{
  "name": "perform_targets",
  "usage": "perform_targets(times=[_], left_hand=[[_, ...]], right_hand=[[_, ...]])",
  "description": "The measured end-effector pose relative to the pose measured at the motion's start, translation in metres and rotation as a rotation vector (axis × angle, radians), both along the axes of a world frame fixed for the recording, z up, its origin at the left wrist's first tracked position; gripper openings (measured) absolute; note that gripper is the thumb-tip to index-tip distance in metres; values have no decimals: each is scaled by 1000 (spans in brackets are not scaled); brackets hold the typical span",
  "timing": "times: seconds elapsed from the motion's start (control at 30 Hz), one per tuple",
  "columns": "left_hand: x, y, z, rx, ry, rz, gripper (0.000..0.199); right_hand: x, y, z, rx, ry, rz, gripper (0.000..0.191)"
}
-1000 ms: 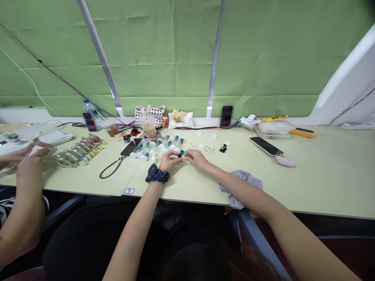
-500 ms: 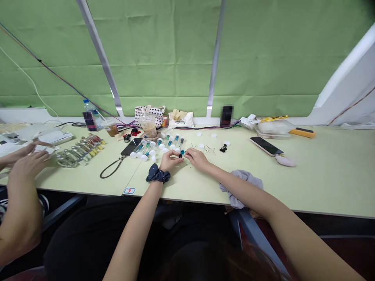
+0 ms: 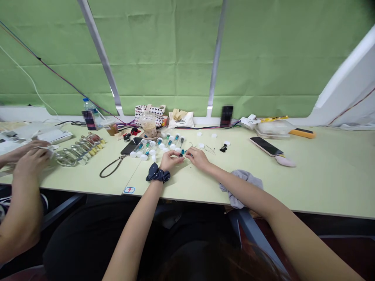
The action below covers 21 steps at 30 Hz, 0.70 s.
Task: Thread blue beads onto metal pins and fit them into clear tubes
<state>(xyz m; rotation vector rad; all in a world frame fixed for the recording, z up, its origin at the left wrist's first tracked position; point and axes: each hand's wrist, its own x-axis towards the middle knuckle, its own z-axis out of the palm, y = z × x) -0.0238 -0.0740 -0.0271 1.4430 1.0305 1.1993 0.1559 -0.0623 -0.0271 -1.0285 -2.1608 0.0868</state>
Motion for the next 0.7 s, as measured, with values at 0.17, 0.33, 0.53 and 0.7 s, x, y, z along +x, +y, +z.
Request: perform_targets(times=[0.17, 0.33, 0.53, 0.7], left_hand=[[0, 1, 0, -8, 3, -3, 44], [0, 4, -2, -9, -13, -2, 45], [1, 4, -2, -9, -4, -2, 45], [0, 2, -1, -4, -8, -11, 45]], right_hand=[[0, 1, -1, 27, -32, -21, 7], [0, -4, 3, 91, -139, -65, 11], [-2, -9, 7, 129, -221, -131, 13], [0, -9, 7, 94, -187, -110, 16]])
